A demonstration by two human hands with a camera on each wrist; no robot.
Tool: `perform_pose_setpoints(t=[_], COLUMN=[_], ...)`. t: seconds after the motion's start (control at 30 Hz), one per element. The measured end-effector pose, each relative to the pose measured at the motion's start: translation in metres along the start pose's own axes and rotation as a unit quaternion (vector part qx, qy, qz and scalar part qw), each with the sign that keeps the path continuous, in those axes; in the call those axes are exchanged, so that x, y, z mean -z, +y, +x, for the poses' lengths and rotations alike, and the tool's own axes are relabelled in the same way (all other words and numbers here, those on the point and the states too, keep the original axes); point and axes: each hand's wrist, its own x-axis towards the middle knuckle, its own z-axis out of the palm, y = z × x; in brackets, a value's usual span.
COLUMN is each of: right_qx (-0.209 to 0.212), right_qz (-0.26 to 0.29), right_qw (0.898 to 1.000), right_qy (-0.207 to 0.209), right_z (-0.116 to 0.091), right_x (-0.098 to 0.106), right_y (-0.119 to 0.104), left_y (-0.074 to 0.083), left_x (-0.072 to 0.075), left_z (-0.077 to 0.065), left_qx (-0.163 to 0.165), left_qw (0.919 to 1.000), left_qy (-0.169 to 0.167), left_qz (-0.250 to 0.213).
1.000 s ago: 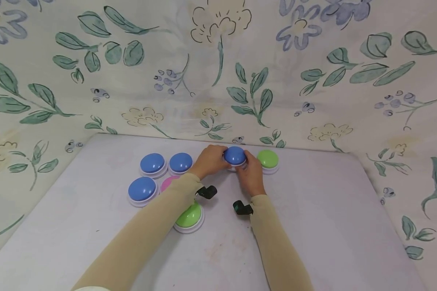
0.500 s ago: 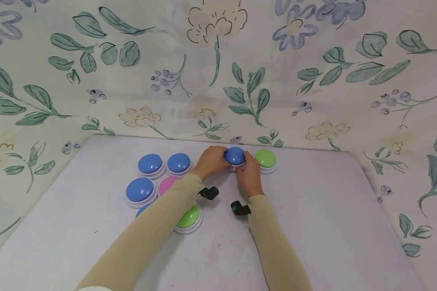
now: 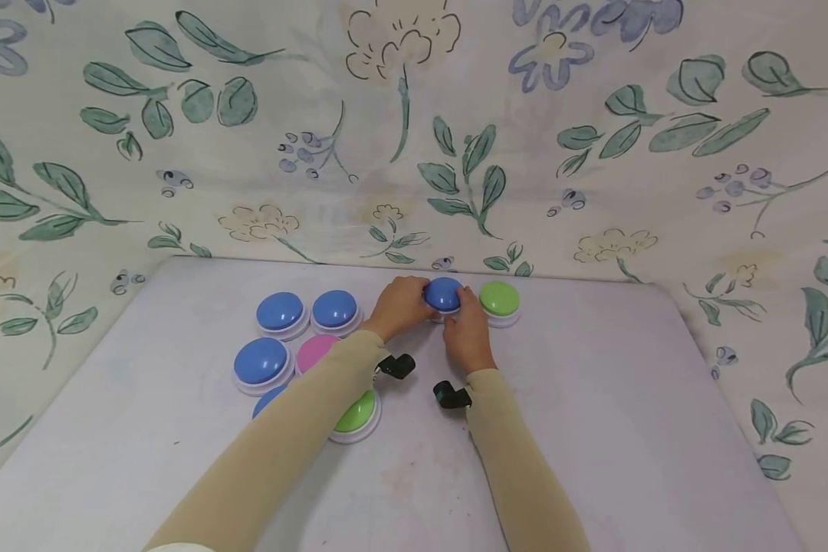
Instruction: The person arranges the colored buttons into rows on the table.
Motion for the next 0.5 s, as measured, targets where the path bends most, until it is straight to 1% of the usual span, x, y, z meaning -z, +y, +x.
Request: perform_pose_setpoints(t=[0.2, 0.5], right_qx=[0.001, -0.01], right_qz=[-0.007, -0.026], right_qw=[1.0, 0.999], right_qy=[-0.006, -0.02], right_z=[-0.0016, -0.0002], right_x=[0.0007, 0.0018], right_y=[-0.0003, -0.0015], left_y=[0.0025, 0.0038], left_x=[-0.0003, -0.0029], left_z=[-0.0004, 0.0011], left_qx=[-0.003, -0.004], left_qw=[1.0, 1.0], left_qy=[-0.001, 0.002], left_qz=[-0.004, 0.005])
